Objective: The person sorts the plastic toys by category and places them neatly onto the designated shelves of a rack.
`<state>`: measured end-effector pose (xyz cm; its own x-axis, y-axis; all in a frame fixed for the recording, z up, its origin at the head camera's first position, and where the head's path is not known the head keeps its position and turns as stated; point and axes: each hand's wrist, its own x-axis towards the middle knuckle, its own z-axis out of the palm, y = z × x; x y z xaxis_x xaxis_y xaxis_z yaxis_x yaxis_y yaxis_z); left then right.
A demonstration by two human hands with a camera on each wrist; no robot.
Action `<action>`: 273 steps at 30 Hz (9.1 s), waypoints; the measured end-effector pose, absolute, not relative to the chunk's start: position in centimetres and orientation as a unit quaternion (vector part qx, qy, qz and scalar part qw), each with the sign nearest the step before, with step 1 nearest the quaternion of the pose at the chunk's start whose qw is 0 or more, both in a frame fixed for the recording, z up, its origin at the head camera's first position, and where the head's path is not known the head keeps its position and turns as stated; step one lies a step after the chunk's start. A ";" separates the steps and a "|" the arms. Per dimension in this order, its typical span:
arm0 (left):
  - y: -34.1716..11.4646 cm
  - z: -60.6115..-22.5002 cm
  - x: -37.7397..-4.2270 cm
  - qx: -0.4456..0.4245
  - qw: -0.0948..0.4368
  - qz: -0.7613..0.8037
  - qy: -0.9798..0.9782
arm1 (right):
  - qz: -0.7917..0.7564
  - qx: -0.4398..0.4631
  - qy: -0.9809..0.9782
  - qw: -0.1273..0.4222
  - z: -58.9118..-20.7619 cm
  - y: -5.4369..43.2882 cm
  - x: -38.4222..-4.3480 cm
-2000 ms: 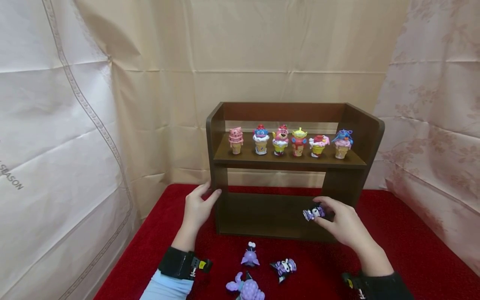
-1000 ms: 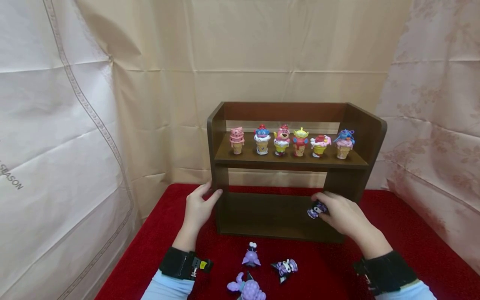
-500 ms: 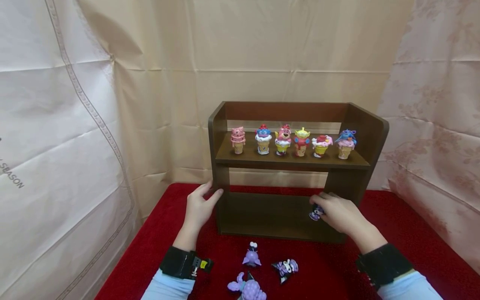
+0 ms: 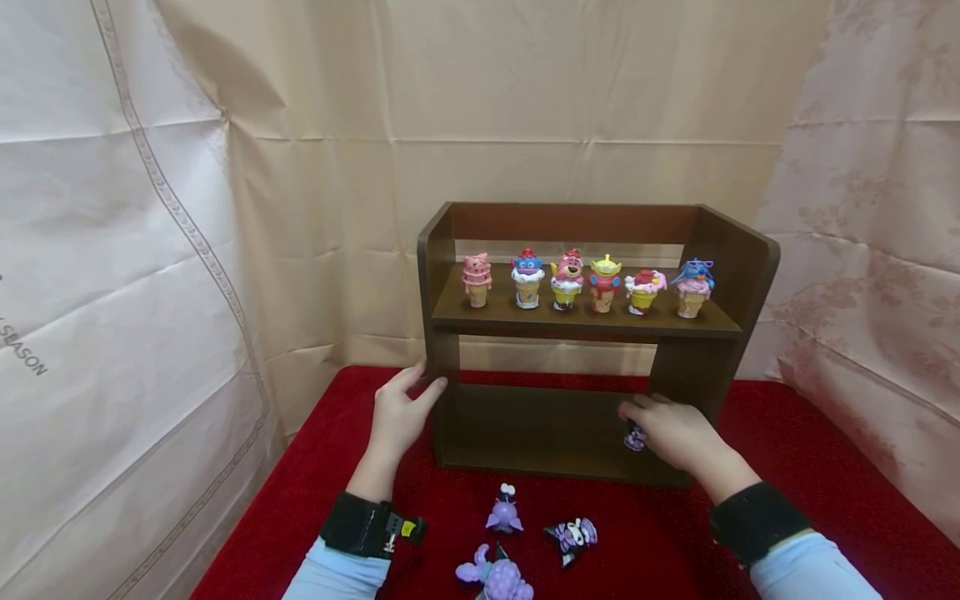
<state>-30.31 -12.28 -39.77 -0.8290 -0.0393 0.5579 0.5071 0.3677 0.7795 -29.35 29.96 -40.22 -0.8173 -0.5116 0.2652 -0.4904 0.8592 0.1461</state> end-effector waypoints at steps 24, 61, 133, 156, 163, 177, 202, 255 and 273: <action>-12.2 -39.9 -30.4 -0.146 0.252 -0.541 -0.789 | -0.084 0.287 -0.940 0.164 -41.8 30.1 -29.6; -12.3 -39.9 -30.3 -0.152 0.256 -0.540 -0.787 | 0.049 0.172 -0.983 0.043 -40.8 29.4 -29.5; -12.3 -39.6 -30.1 -0.153 0.255 -0.513 -0.805 | 0.245 0.229 -0.892 0.302 -37.4 29.2 -22.3; -11.3 -36.6 -27.6 -0.170 0.409 -0.480 -0.757 | 0.376 0.108 -0.767 0.509 -36.4 32.6 -22.4; -10.5 -35.5 -26.4 -0.208 0.415 -0.479 -0.745 | 0.404 0.046 -0.772 0.489 -36.8 33.0 -22.8; -8.5 -36.0 -25.9 -0.290 0.348 -0.459 -0.764 | 0.456 0.026 -0.783 0.423 -36.8 32.5 -24.3; -5.2 -36.5 -23.7 -0.392 0.236 -0.350 -0.817 | 0.407 0.017 -0.814 0.413 -38.4 32.9 -25.2; 2.4 -41.9 -22.5 -0.371 -0.055 -0.058 -0.925 | 0.368 0.026 -0.835 0.409 -38.5 33.1 -25.2; 4.2 -42.4 -23.0 -0.356 -0.099 0.017 -0.929 | 0.376 0.029 -0.833 0.404 -38.4 33.1 -25.2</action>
<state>-23.02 4.23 -42.38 -0.7269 0.6583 -0.1954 0.6651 0.7458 0.0381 -25.20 33.09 -38.42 -0.6713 0.2564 0.6954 -0.3518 0.7156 -0.6034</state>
